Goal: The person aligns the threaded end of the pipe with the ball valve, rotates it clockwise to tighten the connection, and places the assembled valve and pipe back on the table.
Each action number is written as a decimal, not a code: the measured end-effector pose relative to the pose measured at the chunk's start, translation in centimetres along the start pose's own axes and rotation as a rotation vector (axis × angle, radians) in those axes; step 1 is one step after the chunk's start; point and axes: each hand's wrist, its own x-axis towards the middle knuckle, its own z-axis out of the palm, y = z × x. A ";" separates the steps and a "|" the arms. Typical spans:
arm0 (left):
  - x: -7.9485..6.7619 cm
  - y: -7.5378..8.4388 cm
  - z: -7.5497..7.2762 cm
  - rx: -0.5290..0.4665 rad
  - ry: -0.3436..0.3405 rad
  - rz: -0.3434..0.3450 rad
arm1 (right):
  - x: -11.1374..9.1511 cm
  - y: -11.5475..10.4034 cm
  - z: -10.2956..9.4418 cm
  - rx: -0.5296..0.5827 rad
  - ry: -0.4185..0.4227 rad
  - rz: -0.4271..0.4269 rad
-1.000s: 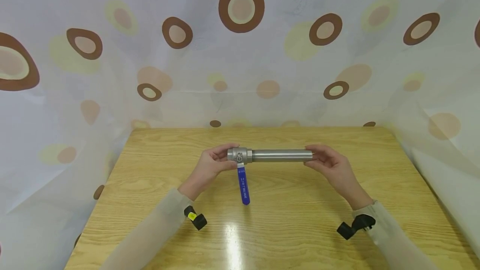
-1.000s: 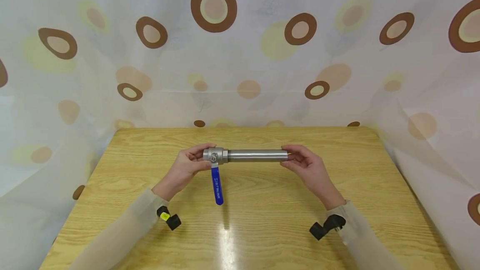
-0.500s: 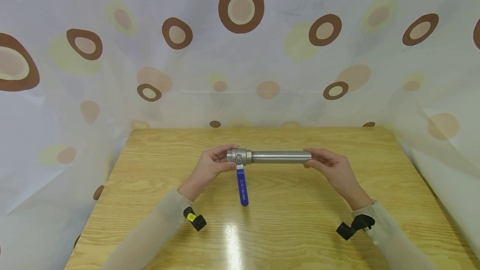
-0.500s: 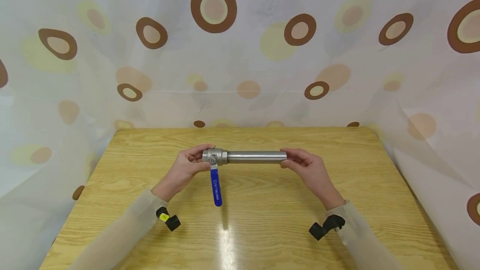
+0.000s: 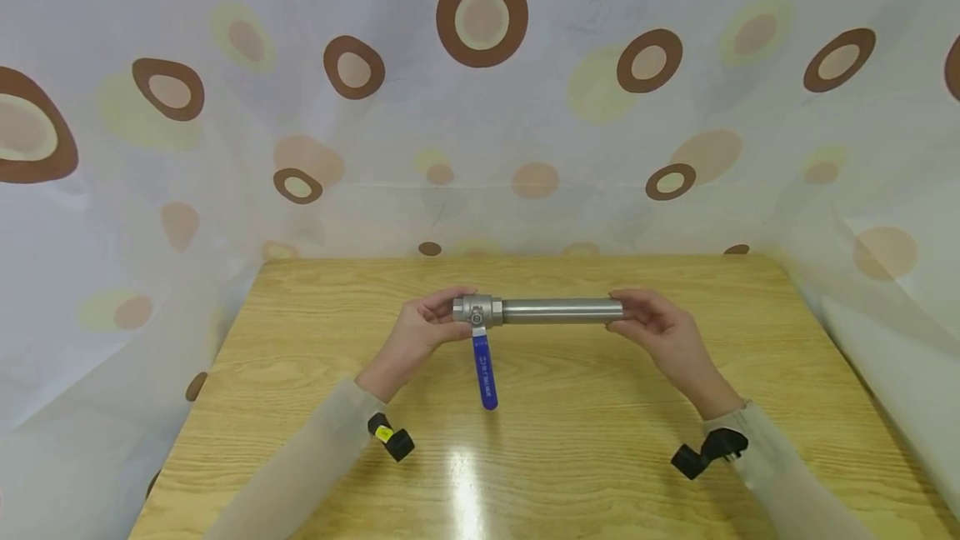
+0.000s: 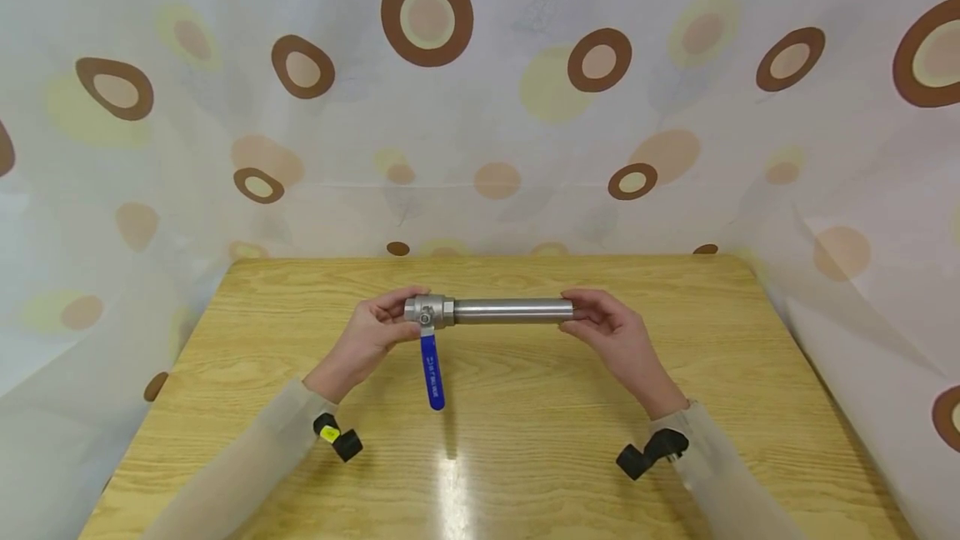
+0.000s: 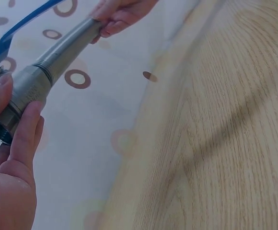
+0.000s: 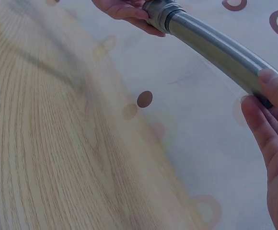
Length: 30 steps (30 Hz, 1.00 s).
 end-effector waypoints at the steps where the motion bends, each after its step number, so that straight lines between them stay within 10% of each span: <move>1: 0.0 0.0 0.0 -0.003 0.001 -0.002 | 0.0 0.0 0.0 -0.014 0.003 0.006; 12: -0.2 0.1 0.1 0.009 -0.014 -0.013 | -0.1 -0.1 0.0 -0.148 0.019 0.040; 21: -0.1 0.0 0.3 -0.007 0.008 0.000 | 0.2 -0.1 0.2 0.020 -0.030 -0.022; 30: -0.2 -0.1 0.3 -0.016 0.009 -0.013 | 0.0 0.0 0.0 -0.062 0.012 0.012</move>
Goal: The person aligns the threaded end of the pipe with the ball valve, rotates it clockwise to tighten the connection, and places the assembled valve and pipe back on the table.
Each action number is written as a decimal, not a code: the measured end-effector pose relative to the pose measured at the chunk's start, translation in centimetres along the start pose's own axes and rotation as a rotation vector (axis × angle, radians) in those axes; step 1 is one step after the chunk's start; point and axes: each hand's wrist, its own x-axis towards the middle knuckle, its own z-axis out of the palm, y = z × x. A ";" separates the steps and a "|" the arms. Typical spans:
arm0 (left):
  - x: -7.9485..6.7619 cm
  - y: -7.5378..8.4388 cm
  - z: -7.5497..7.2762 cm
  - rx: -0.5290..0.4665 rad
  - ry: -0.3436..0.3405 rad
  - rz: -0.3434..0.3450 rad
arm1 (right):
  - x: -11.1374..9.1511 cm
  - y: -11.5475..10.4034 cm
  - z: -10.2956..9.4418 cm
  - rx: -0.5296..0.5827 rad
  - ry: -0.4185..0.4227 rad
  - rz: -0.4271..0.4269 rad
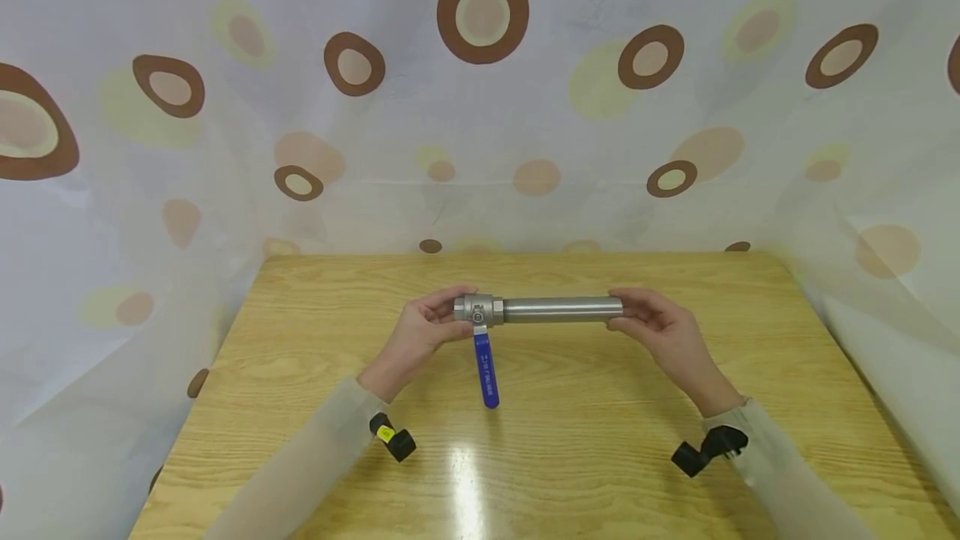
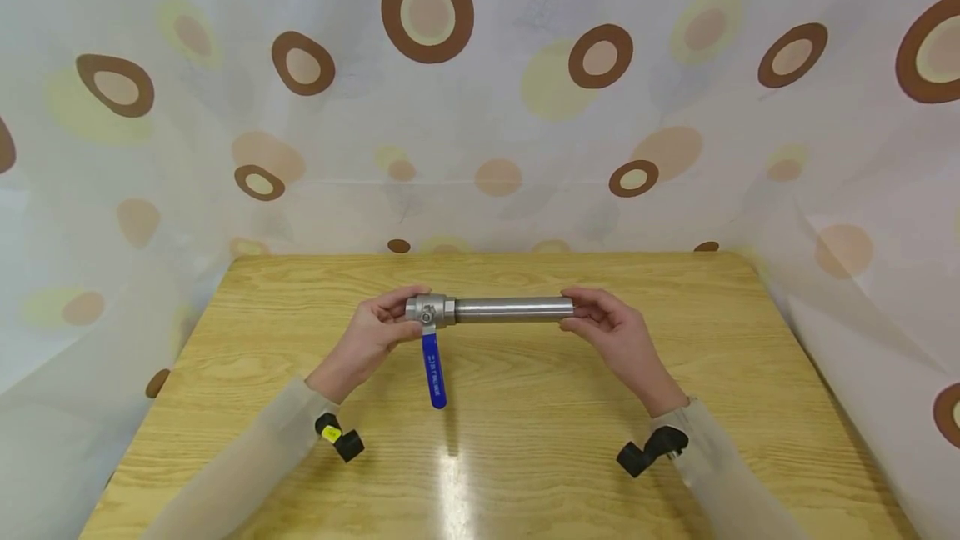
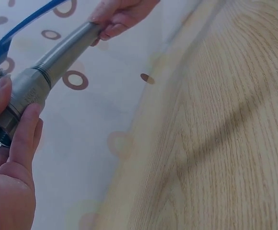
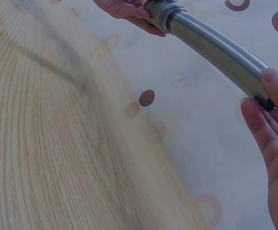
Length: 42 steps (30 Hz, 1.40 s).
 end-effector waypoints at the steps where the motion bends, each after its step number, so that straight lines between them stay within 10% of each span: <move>1: 0.0 0.0 0.0 -0.001 -0.002 0.002 | 0.0 0.0 0.0 -0.015 0.004 0.005; 9: 0.0 0.1 0.0 -0.001 -0.003 0.009 | 0.1 -0.1 0.0 -0.125 0.032 0.034; 42: 0.2 0.2 -0.1 -0.003 -0.017 0.034 | 0.3 -0.3 0.1 -0.005 0.002 0.004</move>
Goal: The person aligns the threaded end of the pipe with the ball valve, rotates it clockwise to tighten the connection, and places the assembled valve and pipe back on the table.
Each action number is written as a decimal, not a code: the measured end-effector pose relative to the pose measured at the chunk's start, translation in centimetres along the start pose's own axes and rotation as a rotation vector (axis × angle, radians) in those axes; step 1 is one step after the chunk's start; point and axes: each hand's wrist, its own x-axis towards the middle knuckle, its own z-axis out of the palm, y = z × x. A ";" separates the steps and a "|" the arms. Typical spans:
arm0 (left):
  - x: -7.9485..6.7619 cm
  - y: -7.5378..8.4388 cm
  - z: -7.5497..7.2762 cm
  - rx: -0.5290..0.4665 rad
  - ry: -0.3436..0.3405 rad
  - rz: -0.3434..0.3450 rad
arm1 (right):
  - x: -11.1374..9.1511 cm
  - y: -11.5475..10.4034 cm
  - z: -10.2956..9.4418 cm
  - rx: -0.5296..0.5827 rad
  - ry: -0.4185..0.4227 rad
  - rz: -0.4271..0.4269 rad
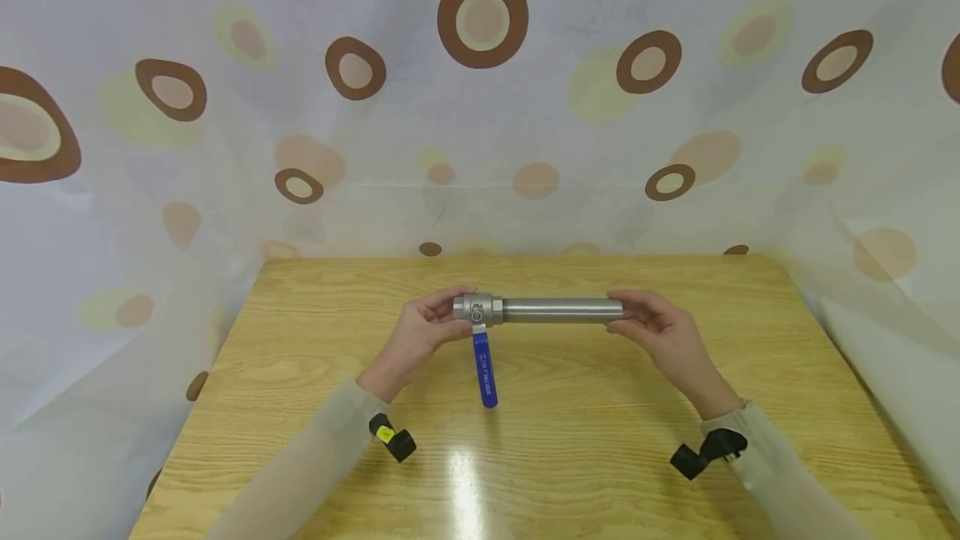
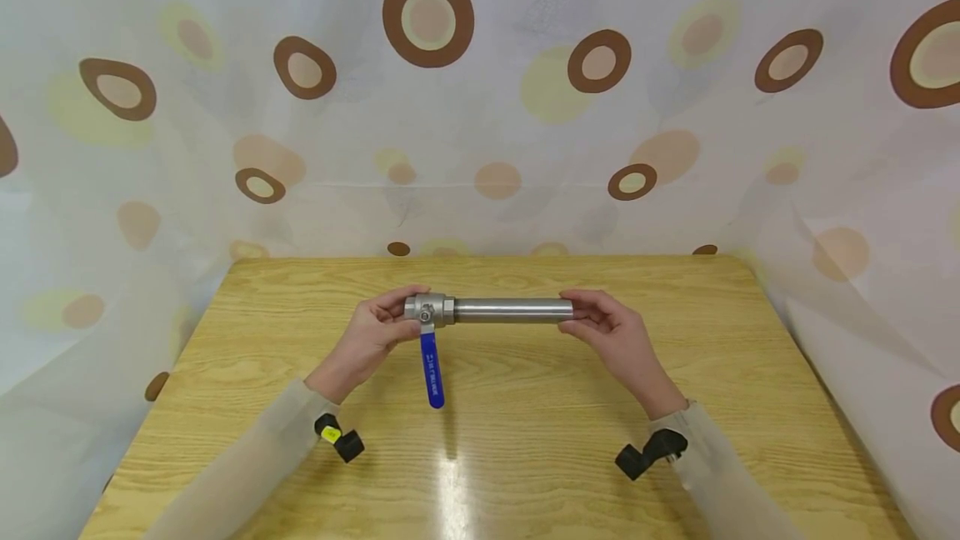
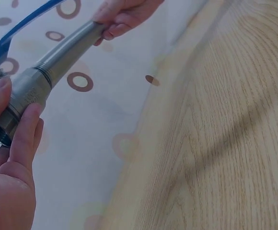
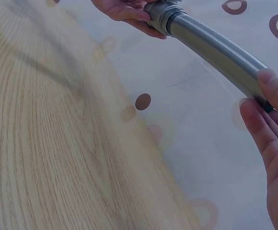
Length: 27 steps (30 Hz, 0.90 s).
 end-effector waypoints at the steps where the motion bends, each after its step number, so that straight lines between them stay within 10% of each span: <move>1: 0.0 0.0 0.0 -0.002 -0.001 0.001 | 0.0 0.0 0.0 -0.009 0.000 0.002; 17: 0.0 0.0 0.0 -0.033 0.002 0.008 | 0.0 -0.1 0.2 -0.039 0.027 0.020; 27: 0.0 -0.1 0.1 -0.043 0.005 0.014 | 0.0 0.3 0.2 0.141 -0.059 -0.003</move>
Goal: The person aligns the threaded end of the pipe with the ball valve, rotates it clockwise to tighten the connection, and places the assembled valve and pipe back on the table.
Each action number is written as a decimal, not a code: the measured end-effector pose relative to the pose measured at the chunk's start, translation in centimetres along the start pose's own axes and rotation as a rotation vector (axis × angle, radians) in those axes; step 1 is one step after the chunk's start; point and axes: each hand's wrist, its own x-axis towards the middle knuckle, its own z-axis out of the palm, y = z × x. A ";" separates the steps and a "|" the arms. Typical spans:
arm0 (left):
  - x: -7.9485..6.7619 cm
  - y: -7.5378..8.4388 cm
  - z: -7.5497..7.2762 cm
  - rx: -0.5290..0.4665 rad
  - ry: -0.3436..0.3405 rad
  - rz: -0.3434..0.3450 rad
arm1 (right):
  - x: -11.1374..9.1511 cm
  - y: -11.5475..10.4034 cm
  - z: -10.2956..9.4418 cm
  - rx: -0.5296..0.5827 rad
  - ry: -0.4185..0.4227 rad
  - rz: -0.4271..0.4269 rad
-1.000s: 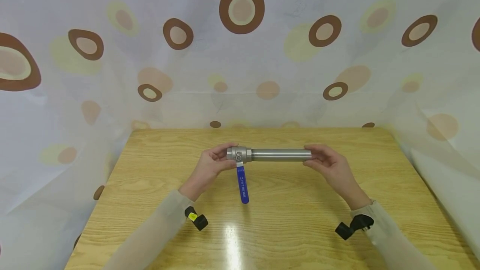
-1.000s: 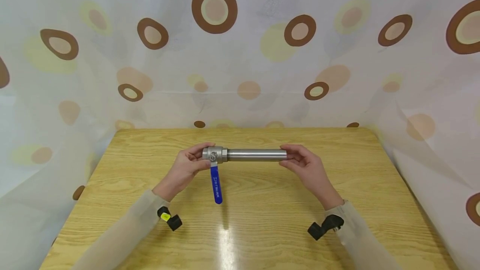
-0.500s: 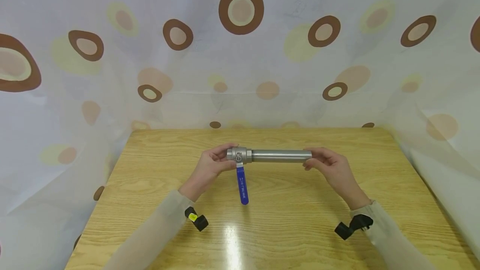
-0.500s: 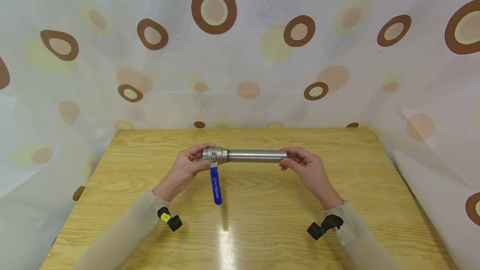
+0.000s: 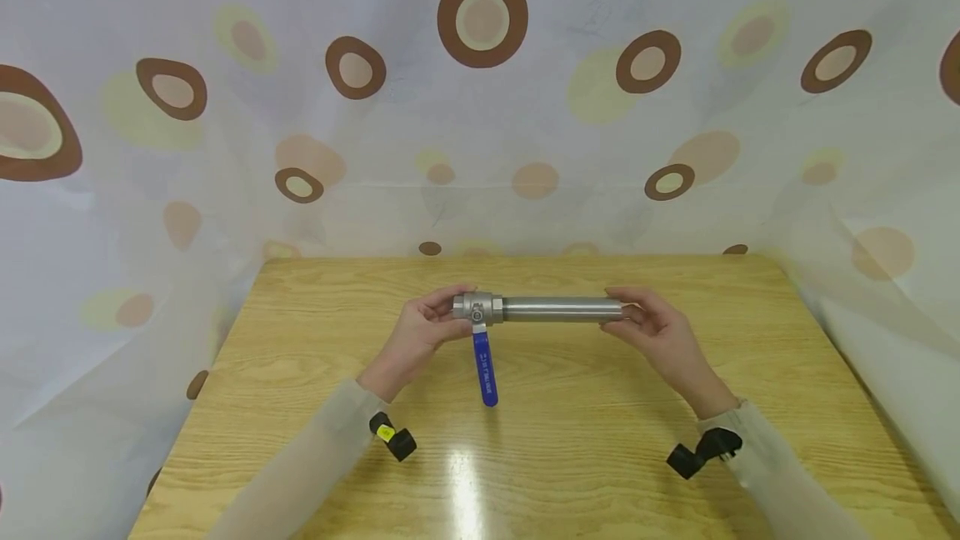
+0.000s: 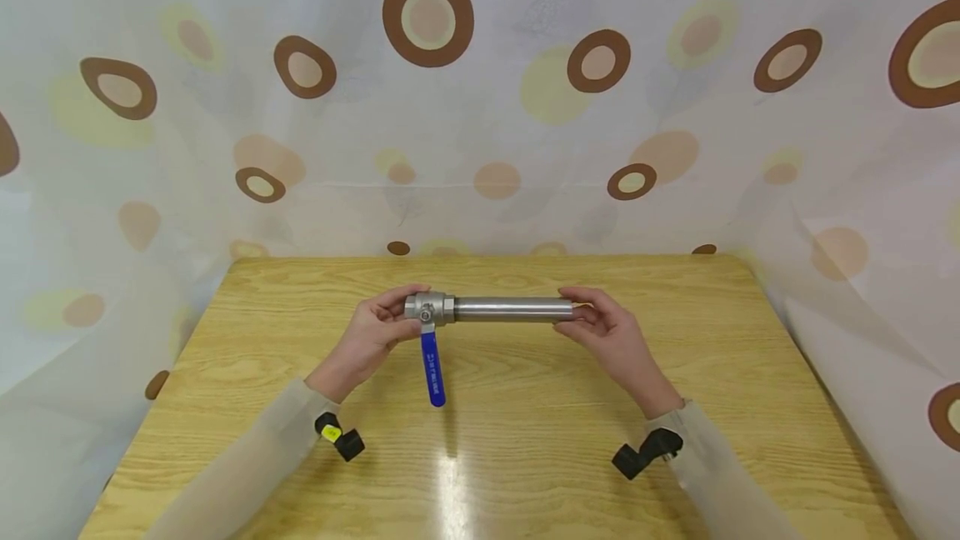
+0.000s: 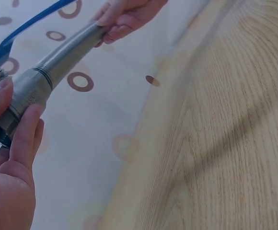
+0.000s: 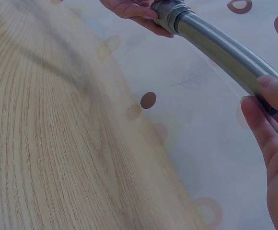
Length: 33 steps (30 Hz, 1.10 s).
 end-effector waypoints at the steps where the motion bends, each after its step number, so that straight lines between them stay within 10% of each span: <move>1: 0.0 0.0 0.0 -0.001 0.000 0.000 | 0.0 0.1 0.0 -0.002 -0.001 -0.009; 13: -0.1 0.1 0.1 0.016 0.000 -0.004 | 0.2 -0.1 0.3 -0.128 0.092 0.019; 33: 0.1 0.0 0.2 0.058 -0.054 -0.036 | 0.1 0.4 0.5 -0.033 0.109 0.041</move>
